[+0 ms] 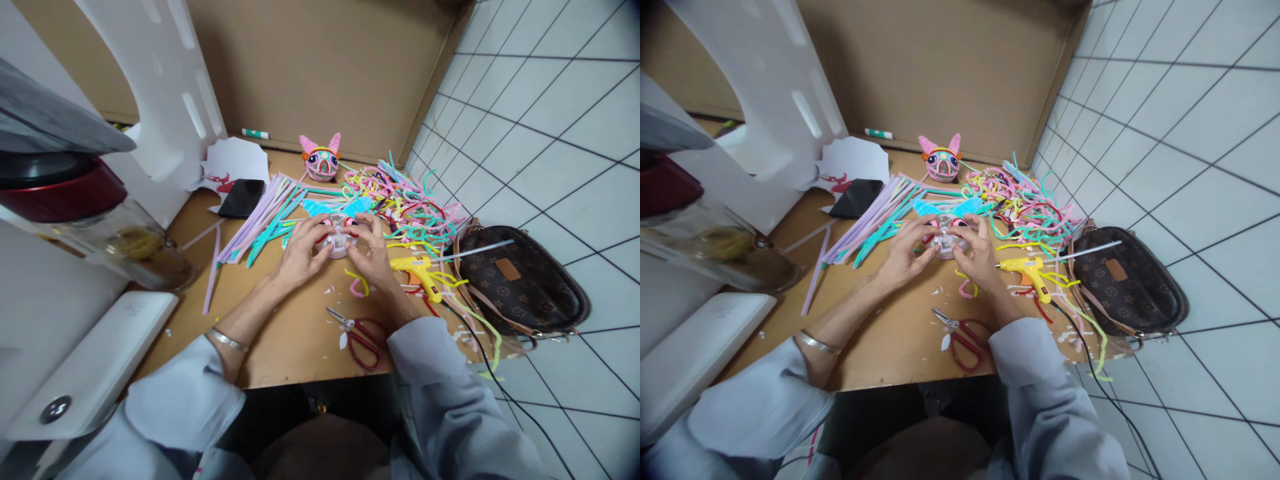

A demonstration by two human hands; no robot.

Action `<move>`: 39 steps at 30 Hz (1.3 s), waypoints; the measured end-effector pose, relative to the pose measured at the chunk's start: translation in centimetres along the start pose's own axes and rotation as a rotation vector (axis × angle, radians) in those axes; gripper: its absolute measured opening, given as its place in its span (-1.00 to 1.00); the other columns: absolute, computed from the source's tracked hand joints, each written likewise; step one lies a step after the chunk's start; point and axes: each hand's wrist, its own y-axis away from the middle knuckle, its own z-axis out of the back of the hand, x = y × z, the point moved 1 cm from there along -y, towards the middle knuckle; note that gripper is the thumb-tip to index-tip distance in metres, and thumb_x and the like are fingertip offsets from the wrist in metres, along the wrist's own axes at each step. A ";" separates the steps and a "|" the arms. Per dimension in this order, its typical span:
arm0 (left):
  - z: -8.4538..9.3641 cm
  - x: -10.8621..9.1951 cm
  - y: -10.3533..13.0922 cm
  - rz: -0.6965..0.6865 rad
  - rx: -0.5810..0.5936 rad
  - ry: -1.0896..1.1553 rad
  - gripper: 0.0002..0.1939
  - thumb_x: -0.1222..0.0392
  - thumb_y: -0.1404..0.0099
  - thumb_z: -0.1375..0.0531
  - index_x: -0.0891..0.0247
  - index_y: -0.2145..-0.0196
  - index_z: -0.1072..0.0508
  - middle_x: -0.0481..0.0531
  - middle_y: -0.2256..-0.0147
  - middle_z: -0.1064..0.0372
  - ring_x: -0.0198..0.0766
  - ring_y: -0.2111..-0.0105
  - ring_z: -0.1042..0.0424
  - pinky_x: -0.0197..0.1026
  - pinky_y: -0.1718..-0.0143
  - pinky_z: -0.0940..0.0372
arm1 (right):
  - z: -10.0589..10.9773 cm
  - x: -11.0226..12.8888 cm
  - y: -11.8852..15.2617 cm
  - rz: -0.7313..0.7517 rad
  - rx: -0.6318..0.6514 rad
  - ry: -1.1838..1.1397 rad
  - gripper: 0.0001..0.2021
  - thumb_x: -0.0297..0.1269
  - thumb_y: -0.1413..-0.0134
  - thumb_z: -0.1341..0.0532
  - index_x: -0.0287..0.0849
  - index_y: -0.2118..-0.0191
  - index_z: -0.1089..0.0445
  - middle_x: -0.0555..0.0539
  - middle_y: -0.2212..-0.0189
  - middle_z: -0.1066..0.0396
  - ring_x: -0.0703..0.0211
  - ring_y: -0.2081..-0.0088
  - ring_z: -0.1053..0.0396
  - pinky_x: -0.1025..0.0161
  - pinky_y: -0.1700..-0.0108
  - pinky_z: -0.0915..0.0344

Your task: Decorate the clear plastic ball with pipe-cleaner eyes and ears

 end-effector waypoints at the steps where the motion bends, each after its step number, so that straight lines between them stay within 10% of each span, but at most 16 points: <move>1: 0.0 0.0 0.0 -0.007 -0.007 0.001 -0.74 0.11 -0.40 -0.17 0.24 0.01 -0.47 0.27 -0.17 -0.40 0.00 -0.17 -0.39 0.09 -0.19 -0.28 | 0.0 0.0 0.0 0.000 0.001 0.002 -0.72 -0.36 -0.08 -0.23 0.00 0.08 -0.54 -0.14 -0.09 -0.23 -0.07 -0.19 -0.29 -0.17 -0.32 -0.23; 27: 0.0 -0.3 -0.2 0.076 -0.012 0.068 -0.77 0.13 -0.32 -0.18 0.17 0.09 -0.29 0.23 -0.06 -0.46 0.00 -0.12 -0.42 0.10 -0.11 -0.34 | -0.1 0.7 0.0 -0.076 -0.055 -0.009 -0.67 -0.34 0.00 -0.24 -0.04 0.07 -0.26 -0.19 -0.05 -0.25 -0.09 -0.20 -0.24 -0.14 -0.18 -0.36; 39: 0.1 -0.5 -0.3 0.030 0.006 0.033 -0.80 0.13 -0.36 -0.14 0.19 0.08 -0.35 0.23 -0.04 -0.49 0.00 -0.16 -0.41 0.10 -0.16 -0.30 | -0.1 0.5 0.2 -0.013 -0.037 0.042 -0.75 -0.31 -0.10 -0.23 -0.04 0.07 -0.47 -0.18 -0.10 -0.20 -0.12 -0.24 -0.22 -0.17 -0.28 -0.27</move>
